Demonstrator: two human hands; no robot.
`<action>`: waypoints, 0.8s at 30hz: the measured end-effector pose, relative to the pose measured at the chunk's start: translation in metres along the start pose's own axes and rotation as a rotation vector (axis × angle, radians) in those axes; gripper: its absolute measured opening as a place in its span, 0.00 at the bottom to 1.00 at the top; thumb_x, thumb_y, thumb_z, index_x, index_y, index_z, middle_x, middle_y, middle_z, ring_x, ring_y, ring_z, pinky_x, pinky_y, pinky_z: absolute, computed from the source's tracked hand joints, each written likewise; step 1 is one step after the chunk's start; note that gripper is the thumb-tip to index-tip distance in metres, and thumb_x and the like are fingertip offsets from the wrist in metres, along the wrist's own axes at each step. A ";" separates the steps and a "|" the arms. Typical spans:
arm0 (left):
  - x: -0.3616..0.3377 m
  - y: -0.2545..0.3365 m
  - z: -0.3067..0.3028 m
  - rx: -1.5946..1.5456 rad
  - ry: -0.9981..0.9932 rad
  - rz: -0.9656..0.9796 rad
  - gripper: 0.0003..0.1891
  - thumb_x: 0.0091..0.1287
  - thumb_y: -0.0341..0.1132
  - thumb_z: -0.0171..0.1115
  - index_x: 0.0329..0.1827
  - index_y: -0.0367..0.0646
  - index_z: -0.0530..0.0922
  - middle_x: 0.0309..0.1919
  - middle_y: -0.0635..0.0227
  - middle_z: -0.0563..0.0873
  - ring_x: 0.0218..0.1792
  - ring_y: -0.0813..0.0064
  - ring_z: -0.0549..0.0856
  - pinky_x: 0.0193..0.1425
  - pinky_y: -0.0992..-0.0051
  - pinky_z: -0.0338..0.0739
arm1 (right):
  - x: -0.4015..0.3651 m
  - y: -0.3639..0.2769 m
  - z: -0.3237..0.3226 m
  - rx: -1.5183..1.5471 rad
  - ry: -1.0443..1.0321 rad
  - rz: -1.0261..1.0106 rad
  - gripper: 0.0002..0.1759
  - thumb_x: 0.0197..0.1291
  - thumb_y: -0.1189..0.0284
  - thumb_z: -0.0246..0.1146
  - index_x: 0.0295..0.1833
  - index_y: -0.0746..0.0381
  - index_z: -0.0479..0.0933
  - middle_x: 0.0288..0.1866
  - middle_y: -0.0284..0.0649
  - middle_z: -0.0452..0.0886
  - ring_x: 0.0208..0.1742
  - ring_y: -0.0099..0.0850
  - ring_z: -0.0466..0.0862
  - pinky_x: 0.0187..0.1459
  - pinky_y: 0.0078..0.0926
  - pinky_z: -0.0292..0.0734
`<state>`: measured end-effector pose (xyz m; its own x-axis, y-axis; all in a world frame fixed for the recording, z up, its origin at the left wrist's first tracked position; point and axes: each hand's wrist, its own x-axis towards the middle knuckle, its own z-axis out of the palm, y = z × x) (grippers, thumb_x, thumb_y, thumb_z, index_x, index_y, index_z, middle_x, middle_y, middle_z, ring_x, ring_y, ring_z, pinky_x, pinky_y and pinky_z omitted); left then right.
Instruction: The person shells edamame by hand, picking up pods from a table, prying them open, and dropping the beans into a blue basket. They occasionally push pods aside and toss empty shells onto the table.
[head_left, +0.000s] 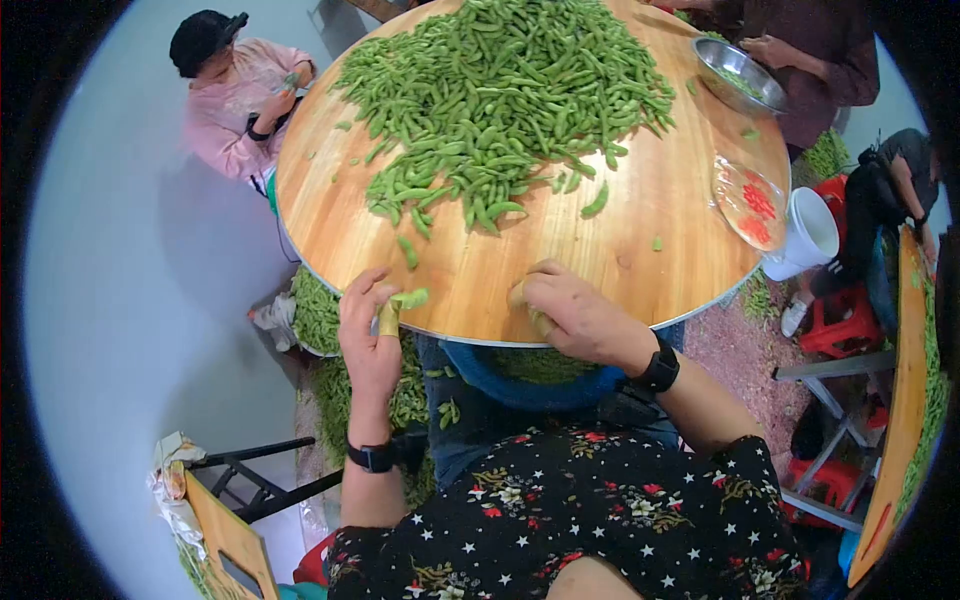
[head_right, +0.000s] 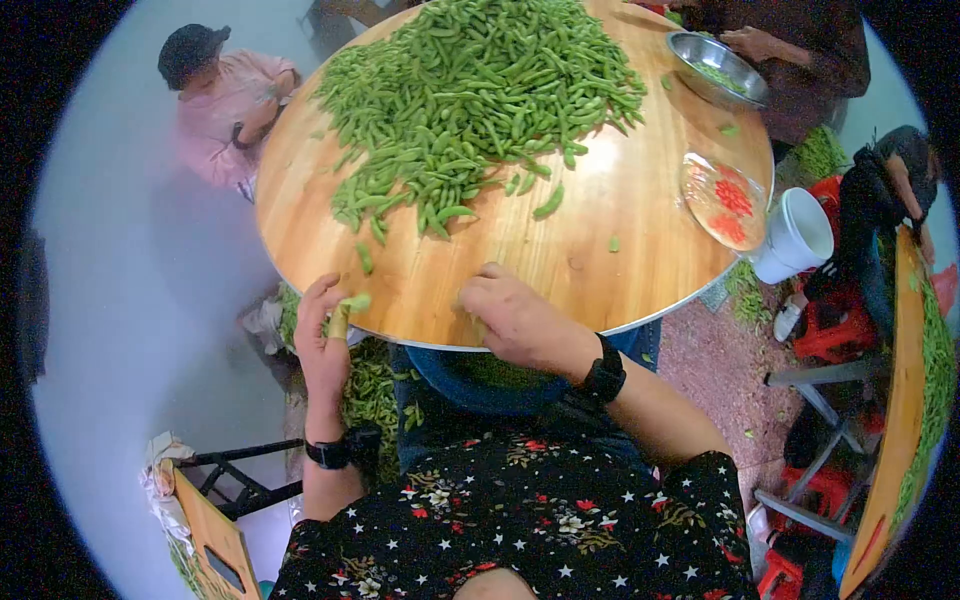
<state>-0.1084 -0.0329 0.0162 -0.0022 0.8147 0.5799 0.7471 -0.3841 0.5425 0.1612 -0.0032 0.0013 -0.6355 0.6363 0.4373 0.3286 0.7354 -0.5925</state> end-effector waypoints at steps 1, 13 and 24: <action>-0.005 -0.012 -0.012 0.010 0.006 -0.005 0.08 0.62 0.22 0.56 0.42 0.38 0.80 0.48 0.60 0.84 0.53 0.60 0.80 0.60 0.66 0.71 | 0.001 -0.001 0.002 0.007 -0.004 -0.010 0.13 0.53 0.83 0.55 0.46 0.65 0.72 0.39 0.48 0.74 0.46 0.47 0.73 0.48 0.40 0.71; 0.035 -0.022 -0.026 0.210 -0.337 0.080 0.13 0.58 0.24 0.61 0.47 0.41 0.80 0.50 0.59 0.81 0.52 0.56 0.79 0.55 0.61 0.74 | -0.019 -0.009 -0.020 0.352 0.050 0.484 0.13 0.64 0.73 0.54 0.51 0.66 0.72 0.38 0.45 0.76 0.39 0.42 0.78 0.43 0.34 0.74; 0.046 0.033 0.042 -0.192 -0.528 0.129 0.11 0.64 0.27 0.57 0.48 0.39 0.78 0.43 0.55 0.83 0.46 0.53 0.82 0.53 0.64 0.76 | -0.021 -0.022 -0.019 0.569 0.206 0.525 0.14 0.70 0.68 0.50 0.54 0.65 0.68 0.35 0.38 0.80 0.29 0.24 0.80 0.30 0.23 0.74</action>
<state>-0.0560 0.0101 0.0355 0.4505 0.8432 0.2933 0.5850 -0.5270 0.6165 0.1807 -0.0283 0.0185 -0.3369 0.9374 0.0882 0.1076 0.1314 -0.9855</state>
